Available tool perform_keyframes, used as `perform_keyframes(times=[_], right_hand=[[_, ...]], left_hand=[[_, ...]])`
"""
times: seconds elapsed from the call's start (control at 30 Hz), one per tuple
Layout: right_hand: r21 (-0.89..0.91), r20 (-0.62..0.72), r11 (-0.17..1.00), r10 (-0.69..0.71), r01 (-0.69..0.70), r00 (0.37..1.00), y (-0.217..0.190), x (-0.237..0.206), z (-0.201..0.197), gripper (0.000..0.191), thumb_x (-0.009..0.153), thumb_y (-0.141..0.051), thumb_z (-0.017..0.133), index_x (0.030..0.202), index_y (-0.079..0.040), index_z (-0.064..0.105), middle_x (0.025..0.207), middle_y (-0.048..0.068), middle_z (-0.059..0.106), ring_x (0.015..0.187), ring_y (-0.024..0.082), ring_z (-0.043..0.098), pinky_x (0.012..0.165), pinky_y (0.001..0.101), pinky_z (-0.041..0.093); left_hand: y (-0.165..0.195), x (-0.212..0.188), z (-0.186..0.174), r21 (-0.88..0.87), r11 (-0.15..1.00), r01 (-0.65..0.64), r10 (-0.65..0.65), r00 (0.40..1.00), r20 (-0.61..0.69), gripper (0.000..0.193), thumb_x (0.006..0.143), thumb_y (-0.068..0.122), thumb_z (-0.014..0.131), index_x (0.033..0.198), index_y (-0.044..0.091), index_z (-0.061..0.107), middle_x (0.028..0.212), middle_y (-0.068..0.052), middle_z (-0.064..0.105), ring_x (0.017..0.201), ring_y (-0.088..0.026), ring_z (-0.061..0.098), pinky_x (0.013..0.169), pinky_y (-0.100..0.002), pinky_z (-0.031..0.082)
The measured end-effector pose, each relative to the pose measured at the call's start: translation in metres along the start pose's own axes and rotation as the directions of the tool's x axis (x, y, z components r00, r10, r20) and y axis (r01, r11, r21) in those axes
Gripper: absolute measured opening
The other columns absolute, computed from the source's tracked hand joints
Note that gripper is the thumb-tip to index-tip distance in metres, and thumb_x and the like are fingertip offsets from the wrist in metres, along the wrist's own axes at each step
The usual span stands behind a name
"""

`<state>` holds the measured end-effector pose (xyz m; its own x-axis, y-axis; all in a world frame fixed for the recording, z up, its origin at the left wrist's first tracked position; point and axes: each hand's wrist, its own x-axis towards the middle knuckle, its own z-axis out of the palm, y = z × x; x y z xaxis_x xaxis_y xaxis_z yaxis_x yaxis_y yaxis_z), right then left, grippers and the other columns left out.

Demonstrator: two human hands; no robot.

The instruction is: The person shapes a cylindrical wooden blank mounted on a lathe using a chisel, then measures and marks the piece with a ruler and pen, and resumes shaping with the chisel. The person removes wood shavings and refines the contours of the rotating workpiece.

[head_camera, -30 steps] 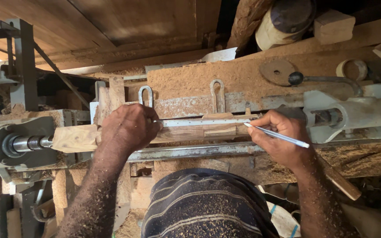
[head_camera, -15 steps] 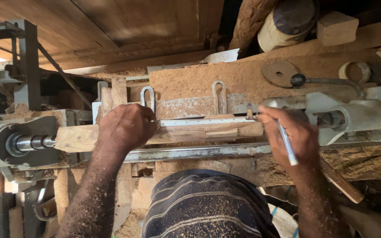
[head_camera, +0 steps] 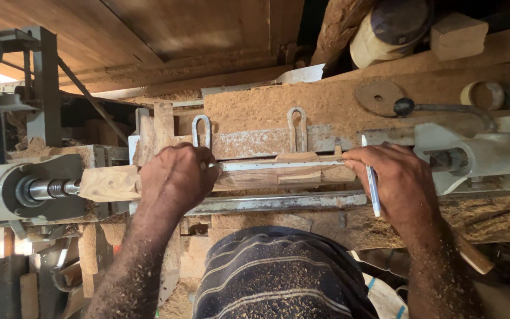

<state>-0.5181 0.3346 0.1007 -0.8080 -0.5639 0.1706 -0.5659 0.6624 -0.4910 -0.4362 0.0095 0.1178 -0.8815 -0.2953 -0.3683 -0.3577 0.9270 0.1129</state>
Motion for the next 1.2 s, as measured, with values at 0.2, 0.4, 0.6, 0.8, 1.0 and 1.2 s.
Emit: perform_keyframes(times=[0.2,0.4,0.6,0.8,1.0,1.2], right_hand=[[0.011,0.003,1.000,-0.017,0.017,1.000,0.004,-0.004,0.001,0.015,0.090,-0.013,0.074,0.104,-0.007,0.073,0.088,0.010,0.076,0.081,0.022,0.072,0.069,0.0385,0.058],[0.040,-0.011,0.999,-0.001,0.002,1.000,0.001,-0.003,-0.003,0.014,0.090,-0.012,0.075,0.102,-0.007,0.073,0.084,0.009,0.074,0.079,0.022,0.071,0.068,0.0392,0.056],[0.055,-0.008,0.999,0.005,-0.004,1.000,-0.002,-0.002,-0.006,0.015,0.089,-0.009,0.074,0.103,-0.006,0.073,0.082,0.010,0.073,0.077,0.023,0.070,0.067,0.0394,0.055],[0.058,-0.024,0.998,-0.023,0.024,0.999,-0.004,0.000,-0.007,0.012,0.091,-0.010,0.074,0.102,-0.005,0.072,0.078,0.008,0.070,0.075,0.021,0.069,0.065,0.0391,0.054],[0.027,0.064,0.993,0.115,-0.117,0.991,-0.003,-0.001,-0.006,0.013,0.091,-0.012,0.075,0.102,-0.007,0.074,0.064,0.008,0.067,0.069,0.021,0.068,0.065,0.0395,0.054],[0.119,-0.054,0.992,-0.041,0.048,0.998,0.013,-0.009,0.004,0.024,0.098,-0.019,0.070,0.116,-0.003,0.071,0.096,0.016,0.072,0.077,0.020,0.070,0.060,0.0311,0.061]], left_hand=[[-0.001,-0.005,0.005,-0.021,0.996,-0.088,0.085,0.990,-0.117,0.013,0.094,0.031,0.072,0.095,0.023,0.081,0.081,-0.002,0.078,0.056,-0.012,0.067,0.046,-0.031,0.055],[-0.002,-0.004,0.008,-0.008,0.997,-0.080,0.078,0.989,-0.127,0.012,0.091,0.033,0.074,0.095,0.025,0.082,0.084,-0.002,0.079,0.060,-0.014,0.068,0.049,-0.033,0.056],[-0.001,-0.006,0.008,-0.007,0.999,-0.049,0.048,0.994,-0.099,0.012,0.092,0.033,0.074,0.098,0.026,0.082,0.086,-0.001,0.079,0.060,-0.013,0.068,0.047,-0.033,0.055],[-0.001,-0.006,0.009,-0.004,0.999,-0.044,0.043,0.994,-0.097,0.013,0.092,0.034,0.074,0.100,0.026,0.082,0.088,-0.002,0.079,0.061,-0.014,0.067,0.047,-0.032,0.054],[0.003,-0.007,0.008,0.015,1.000,-0.015,0.016,0.995,-0.095,0.015,0.092,0.035,0.074,0.101,0.027,0.082,0.091,-0.002,0.078,0.065,-0.015,0.066,0.048,-0.032,0.055],[0.005,-0.010,0.006,0.019,1.000,0.011,-0.010,0.998,-0.067,0.018,0.094,0.037,0.072,0.104,0.026,0.081,0.090,-0.003,0.078,0.065,-0.016,0.066,0.048,-0.033,0.055]])
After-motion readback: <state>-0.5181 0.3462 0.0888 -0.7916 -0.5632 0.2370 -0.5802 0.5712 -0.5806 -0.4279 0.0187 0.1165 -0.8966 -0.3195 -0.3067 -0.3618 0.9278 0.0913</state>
